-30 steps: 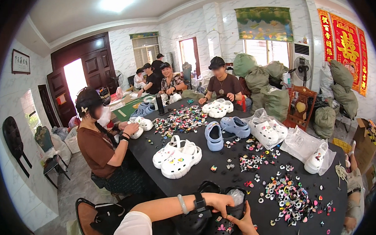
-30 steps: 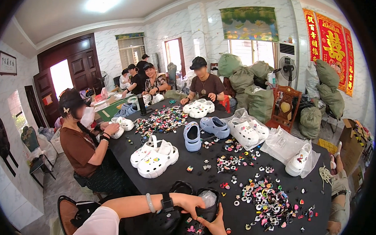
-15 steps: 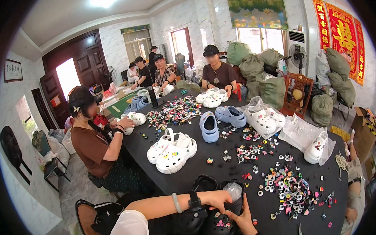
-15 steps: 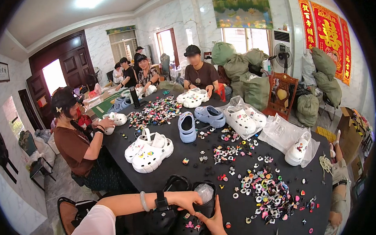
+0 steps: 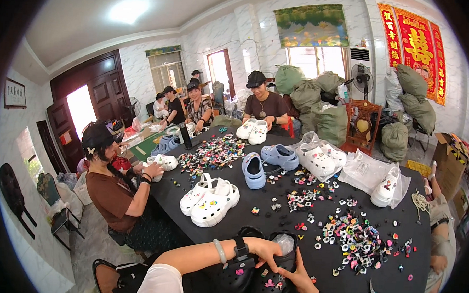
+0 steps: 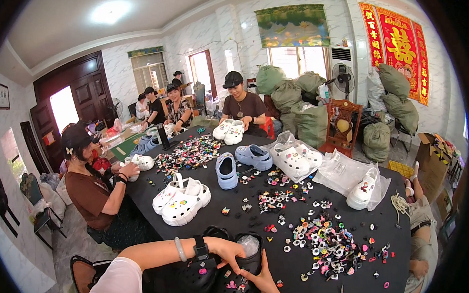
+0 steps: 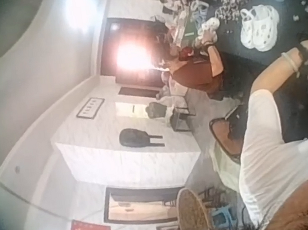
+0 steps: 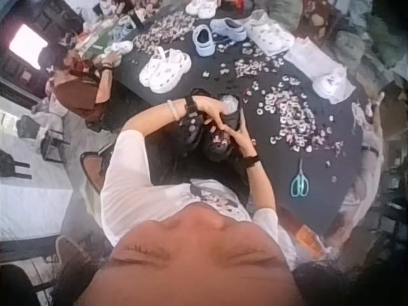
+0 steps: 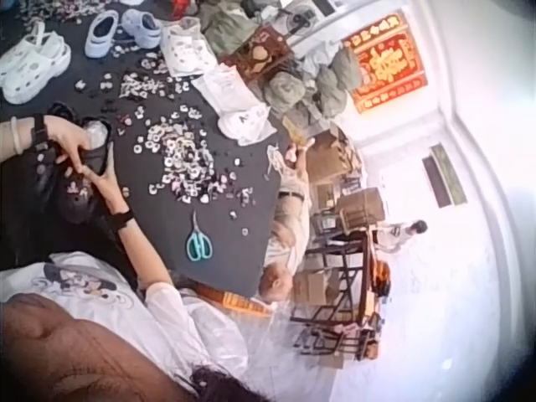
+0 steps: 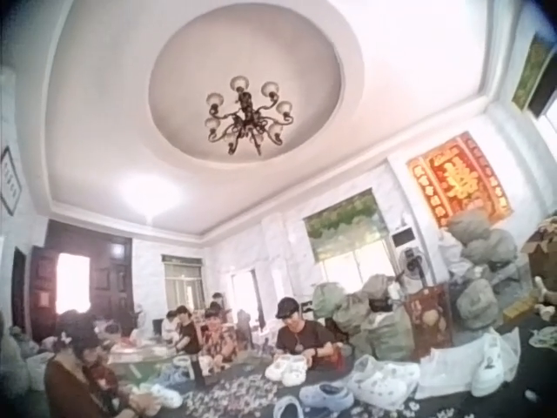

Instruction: Attach decorative charms to the holes of clogs.

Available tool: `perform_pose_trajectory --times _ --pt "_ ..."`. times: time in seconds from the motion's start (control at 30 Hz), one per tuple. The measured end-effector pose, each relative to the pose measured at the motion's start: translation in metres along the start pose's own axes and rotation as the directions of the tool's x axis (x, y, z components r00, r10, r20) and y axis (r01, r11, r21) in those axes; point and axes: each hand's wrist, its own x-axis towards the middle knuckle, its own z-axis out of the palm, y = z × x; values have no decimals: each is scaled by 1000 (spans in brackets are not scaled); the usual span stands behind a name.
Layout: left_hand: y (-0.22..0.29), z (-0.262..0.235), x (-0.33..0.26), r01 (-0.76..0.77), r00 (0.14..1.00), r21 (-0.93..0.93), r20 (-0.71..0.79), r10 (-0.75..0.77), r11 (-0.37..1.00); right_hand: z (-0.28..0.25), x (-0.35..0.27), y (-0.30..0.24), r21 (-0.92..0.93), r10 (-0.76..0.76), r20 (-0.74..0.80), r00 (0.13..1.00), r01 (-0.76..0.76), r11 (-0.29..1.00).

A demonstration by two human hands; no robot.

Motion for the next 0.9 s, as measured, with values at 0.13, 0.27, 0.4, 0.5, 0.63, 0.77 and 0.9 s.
perform_pose_trajectory --times 0.13,0.27,0.4,0.5,0.63,0.77,0.9 --pt "-1 -5 1 -12 1000 14 22 12 1000 -9 -5 -2 26 50 79 996 -52 998" --pt "3 -2 11 19 999 14 44 -20 1000 -11 -19 -13 19 23 68 997 -25 1000" --pt "0 -1 9 89 995 -21 36 -88 996 -16 -8 8 -183 -71 107 992 89 979" --pt "6 4 -4 115 992 37 -62 -112 993 -10 -2 10 -177 -130 155 979 157 972" --pt "45 22 -14 17 981 -2 -195 -17 1000 -6 5 30 -70 -188 38 981 190 979" --pt "57 23 -9 27 991 -34 -130 -31 999 -12 2 31 -193 -181 11 983 179 965" --pt "51 25 -7 43 979 10 -202 -40 999 -10 -1 25 -174 -82 31 996 86 981"
